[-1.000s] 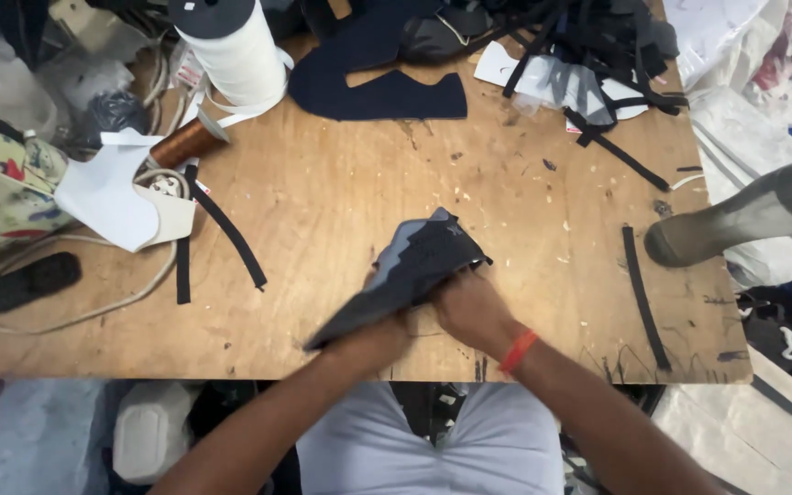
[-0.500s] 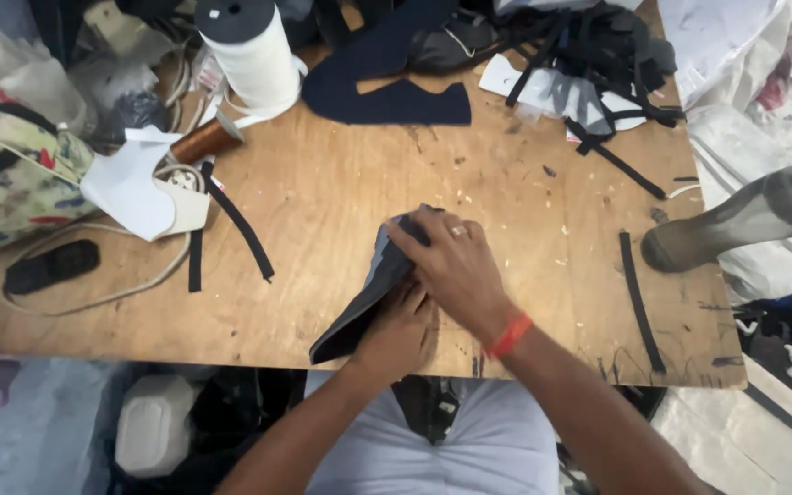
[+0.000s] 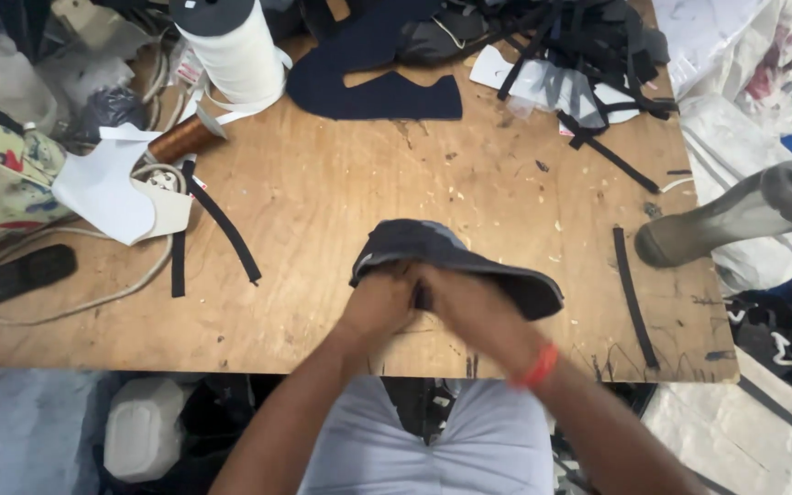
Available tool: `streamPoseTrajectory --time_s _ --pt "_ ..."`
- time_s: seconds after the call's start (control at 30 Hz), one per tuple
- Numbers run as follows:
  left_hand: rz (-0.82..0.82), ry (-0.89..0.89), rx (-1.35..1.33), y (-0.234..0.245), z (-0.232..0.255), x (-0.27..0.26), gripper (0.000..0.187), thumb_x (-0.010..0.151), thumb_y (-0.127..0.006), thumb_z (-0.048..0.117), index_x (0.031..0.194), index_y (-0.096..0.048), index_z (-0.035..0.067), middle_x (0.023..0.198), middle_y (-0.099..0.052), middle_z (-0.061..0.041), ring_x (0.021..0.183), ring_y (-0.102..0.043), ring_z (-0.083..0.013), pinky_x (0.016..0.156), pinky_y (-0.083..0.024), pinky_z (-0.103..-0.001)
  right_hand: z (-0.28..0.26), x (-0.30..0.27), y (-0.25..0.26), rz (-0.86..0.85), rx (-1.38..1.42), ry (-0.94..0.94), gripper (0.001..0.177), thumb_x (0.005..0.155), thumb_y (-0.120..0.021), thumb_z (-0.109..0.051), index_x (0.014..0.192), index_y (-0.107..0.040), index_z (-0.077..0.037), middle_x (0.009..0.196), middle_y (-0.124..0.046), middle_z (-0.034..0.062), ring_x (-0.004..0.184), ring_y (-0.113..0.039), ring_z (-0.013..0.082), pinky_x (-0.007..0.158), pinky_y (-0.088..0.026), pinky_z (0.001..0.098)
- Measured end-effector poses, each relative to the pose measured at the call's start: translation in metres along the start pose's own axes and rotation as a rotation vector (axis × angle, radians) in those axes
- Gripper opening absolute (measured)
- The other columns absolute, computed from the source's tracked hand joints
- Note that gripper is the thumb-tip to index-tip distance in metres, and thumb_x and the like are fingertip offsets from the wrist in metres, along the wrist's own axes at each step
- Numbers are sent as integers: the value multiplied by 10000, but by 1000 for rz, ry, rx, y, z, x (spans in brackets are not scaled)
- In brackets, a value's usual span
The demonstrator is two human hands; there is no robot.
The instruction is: The person sits at a wooden workbench in a shoe workshop and turns dark fabric shoe uppers right-side out by hand, pushing the material through and smoothing the seams. Finished uppers are placed in a growing pile on the table, and the person repeatedly picks the next upper to process.
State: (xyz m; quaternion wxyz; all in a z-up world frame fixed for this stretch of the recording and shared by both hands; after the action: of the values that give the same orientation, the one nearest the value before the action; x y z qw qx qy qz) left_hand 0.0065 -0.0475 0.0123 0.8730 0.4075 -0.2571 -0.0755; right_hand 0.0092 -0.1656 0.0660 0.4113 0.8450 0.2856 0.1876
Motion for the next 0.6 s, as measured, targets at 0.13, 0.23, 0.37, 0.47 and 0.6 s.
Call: streamPoseTrajectory --time_s 0.13,0.23,0.37,0.47,0.6 --pt "-206 258 -110 -6 -31 8 270 1057 -532 189 1202 -695 32 1158 -683 -275 1072 -638 -447 952 -483 -500 44 26 -15 163 -135 100 365 879 -548 -10 1234 -633 -7 1197 -667 287 1107 -636 470 934 -524 506" --pt "-61 270 -385 28 -14 18 278 968 -513 90 1182 -666 2 1166 -705 -240 1123 -643 -416 930 -511 -462 76 33 -43 175 22 -38 374 822 -662 -80 1179 -629 26 1157 -651 321 1117 -595 483 924 -475 522" --pt "-88 378 -341 18 -21 15 290 912 -595 144 1156 -669 6 1151 -704 -237 1104 -655 -406 936 -518 -456 84 22 -37 47 46 -185 339 927 -550 -56 1254 -630 -23 1250 -663 262 1205 -620 403 1036 -500 463" --pt "-24 213 -143 -11 -42 14 405 796 -629 118 1175 -667 -20 1172 -673 -276 1106 -619 -444 930 -501 -482 71 11 -17 142 0 10 399 900 -531 -12 1285 -637 -12 1298 -652 265 1252 -582 410 1080 -424 523" --pt "-189 147 -25 -75 -80 -7 322 885 -629 196 1122 -686 -15 1125 -675 -283 1037 -639 -439 921 -494 -516 70 4 -27 208 -224 138 568 813 -574 -27 1374 -589 54 1386 -556 331 1317 -486 469 1049 -346 588"
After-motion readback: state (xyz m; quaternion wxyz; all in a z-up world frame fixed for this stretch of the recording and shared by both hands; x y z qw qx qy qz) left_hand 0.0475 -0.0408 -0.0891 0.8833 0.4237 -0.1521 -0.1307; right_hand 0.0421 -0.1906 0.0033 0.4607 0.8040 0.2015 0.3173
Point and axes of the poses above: each hand's wrist, its own x-axis towards the middle knuckle, its own y-axis out of the back of the hand, z = x × y, the point moved 7 cm from there along x, towards the middle knuckle
